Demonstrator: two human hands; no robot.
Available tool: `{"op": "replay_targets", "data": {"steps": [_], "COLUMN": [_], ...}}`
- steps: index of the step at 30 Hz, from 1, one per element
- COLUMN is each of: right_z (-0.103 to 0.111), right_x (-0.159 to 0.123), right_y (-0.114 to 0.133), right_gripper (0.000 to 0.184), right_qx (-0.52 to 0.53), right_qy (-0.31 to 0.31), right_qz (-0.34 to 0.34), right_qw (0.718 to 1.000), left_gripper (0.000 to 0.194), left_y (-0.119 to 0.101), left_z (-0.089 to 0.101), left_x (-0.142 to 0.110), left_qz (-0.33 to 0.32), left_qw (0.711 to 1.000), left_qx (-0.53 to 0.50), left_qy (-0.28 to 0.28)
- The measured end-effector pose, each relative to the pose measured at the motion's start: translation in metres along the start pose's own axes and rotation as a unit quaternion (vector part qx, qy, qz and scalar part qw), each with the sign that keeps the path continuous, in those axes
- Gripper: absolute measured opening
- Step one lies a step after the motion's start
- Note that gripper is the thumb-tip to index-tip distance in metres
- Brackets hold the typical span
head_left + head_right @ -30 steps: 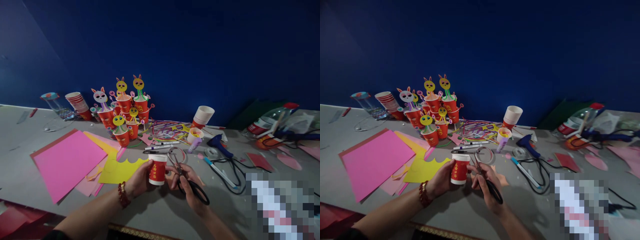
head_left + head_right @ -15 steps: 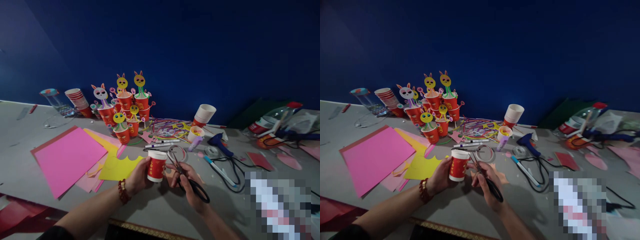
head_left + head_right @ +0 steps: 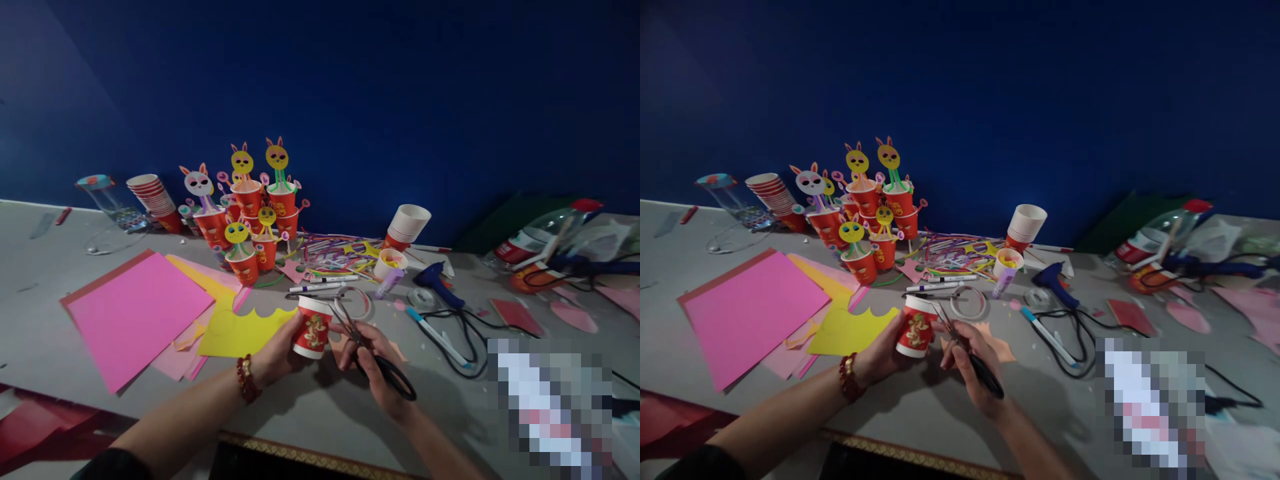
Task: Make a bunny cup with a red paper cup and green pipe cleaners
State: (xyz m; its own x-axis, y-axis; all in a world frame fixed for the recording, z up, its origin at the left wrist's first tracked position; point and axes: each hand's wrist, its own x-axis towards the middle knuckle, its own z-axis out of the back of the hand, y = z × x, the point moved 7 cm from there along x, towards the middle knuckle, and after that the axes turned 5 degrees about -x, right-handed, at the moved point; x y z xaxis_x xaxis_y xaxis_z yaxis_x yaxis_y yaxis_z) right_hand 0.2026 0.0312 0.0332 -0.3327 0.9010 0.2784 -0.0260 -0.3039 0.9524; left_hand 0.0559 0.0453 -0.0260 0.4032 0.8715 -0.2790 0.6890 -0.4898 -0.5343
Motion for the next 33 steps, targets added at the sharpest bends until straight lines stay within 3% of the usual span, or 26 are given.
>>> {"op": "replay_targets", "data": {"steps": [12, 17, 23, 33], "right_z": [0.012, 0.012, 0.007, 0.015], "right_x": [-0.002, -0.001, 0.0, 0.001], "right_y": [0.007, 0.004, -0.004, 0.0], "right_gripper": [0.019, 0.021, 0.024, 0.026], "right_qx": [-0.063, -0.083, -0.062, -0.034], "right_qy": [-0.065, -0.076, -0.042, -0.079], "right_qz": [0.023, 0.01, 0.005, -0.006], "right_qw": [0.996, 0.994, 0.997, 0.996], "left_gripper": [0.044, 0.042, 0.048, 0.052], "left_y": [-0.007, -0.006, -0.009, -0.013], "left_z": [0.0, -0.002, -0.01, -0.007], "left_x": [0.003, 0.0, -0.003, -0.004], "left_qz": [-0.072, -0.062, -0.075, -0.065], "left_qw": [0.995, 0.993, 0.985, 0.991], "left_qx": [0.063, 0.09, 0.138, 0.111], "left_qy": [0.016, 0.04, 0.068, 0.036]}}
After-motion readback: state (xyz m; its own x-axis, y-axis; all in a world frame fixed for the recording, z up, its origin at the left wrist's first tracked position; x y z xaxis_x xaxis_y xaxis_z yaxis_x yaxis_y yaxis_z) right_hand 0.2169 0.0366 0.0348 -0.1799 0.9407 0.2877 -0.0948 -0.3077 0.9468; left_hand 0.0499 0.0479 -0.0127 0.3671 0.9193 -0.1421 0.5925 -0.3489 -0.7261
